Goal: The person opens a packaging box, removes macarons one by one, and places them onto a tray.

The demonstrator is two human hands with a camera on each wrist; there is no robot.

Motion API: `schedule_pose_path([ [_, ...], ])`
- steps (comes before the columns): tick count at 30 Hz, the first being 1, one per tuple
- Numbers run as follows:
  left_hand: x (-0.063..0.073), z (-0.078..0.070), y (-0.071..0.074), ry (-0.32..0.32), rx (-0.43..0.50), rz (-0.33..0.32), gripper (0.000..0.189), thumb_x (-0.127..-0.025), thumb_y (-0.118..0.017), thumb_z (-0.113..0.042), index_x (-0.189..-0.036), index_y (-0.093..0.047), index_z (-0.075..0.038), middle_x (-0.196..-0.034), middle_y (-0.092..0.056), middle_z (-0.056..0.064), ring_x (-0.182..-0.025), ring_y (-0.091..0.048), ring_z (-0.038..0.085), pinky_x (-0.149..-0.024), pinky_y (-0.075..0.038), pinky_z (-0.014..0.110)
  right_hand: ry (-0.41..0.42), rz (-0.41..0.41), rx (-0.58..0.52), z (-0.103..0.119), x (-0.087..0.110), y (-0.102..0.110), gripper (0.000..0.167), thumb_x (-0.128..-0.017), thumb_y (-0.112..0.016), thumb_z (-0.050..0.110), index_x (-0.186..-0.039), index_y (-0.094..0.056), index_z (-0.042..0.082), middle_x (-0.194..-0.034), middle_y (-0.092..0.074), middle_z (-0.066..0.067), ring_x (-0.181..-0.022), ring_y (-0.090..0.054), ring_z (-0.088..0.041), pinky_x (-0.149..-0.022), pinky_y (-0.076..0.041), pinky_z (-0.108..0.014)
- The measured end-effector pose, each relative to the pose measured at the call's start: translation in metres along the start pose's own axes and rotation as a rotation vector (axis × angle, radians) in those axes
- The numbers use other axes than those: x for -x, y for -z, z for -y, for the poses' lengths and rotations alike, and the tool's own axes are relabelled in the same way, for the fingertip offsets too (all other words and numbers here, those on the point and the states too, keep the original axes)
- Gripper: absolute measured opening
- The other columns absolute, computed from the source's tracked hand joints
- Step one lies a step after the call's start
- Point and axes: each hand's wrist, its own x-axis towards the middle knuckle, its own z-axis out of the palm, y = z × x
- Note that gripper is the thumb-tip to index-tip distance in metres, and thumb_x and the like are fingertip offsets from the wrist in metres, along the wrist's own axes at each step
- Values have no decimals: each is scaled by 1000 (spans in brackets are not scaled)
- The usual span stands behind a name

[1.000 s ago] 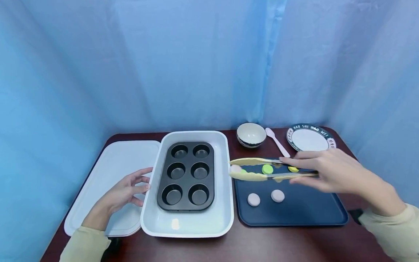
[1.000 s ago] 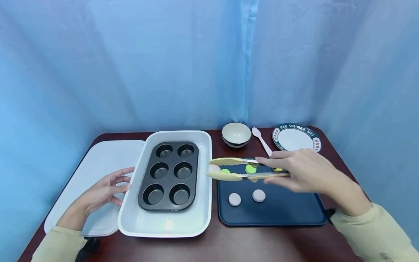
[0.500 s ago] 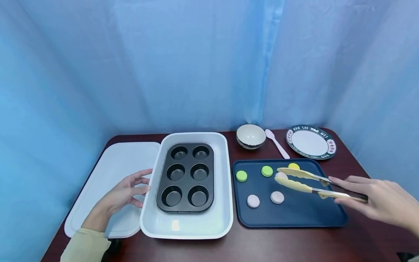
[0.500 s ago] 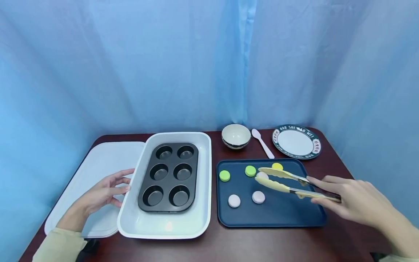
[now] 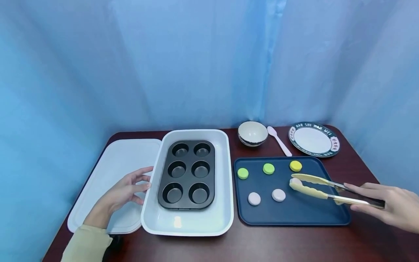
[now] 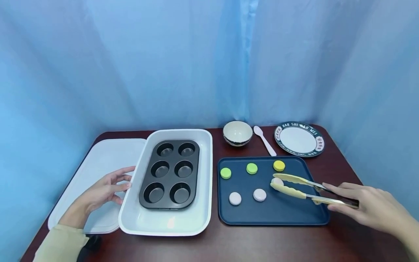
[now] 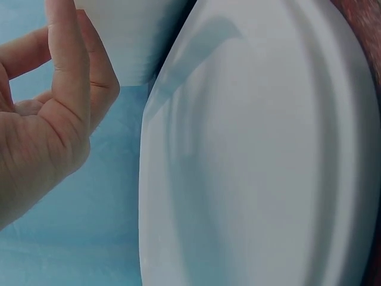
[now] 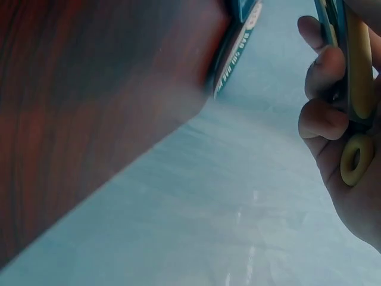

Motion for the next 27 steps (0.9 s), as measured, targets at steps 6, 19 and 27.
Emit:
schedule_pose_path([
  [6,-6,-3,-4,0,0,6,69,-96,-71,-20,-155,-38,-15,-129,-52,23,-102,-67,32,-74,-61,53,-12,36,14,-7,13,-2,76,-71,-89,43,-141,-60,37,-76,-44,16,-54,-28,6,-45,-27,-20],
  [19,-3,-7,-3,7,2,-8,70,-95,-71,-21,-156,-37,-15,-131,-52,23,-101,-67,32,-74,-61,52,3,-73,-43,-8,22,5,81,-62,-95,35,-137,-63,39,-75,-40,22,-57,-28,7,-49,-25,-19],
  [27,-1,-5,0,20,9,3,72,-96,-70,-20,-157,-34,-12,-131,-51,25,-101,-66,31,-74,-61,53,-100,-1,-40,3,23,13,71,-70,-91,38,-133,-69,13,-78,-50,15,-56,-31,4,-48,-27,-21],
])
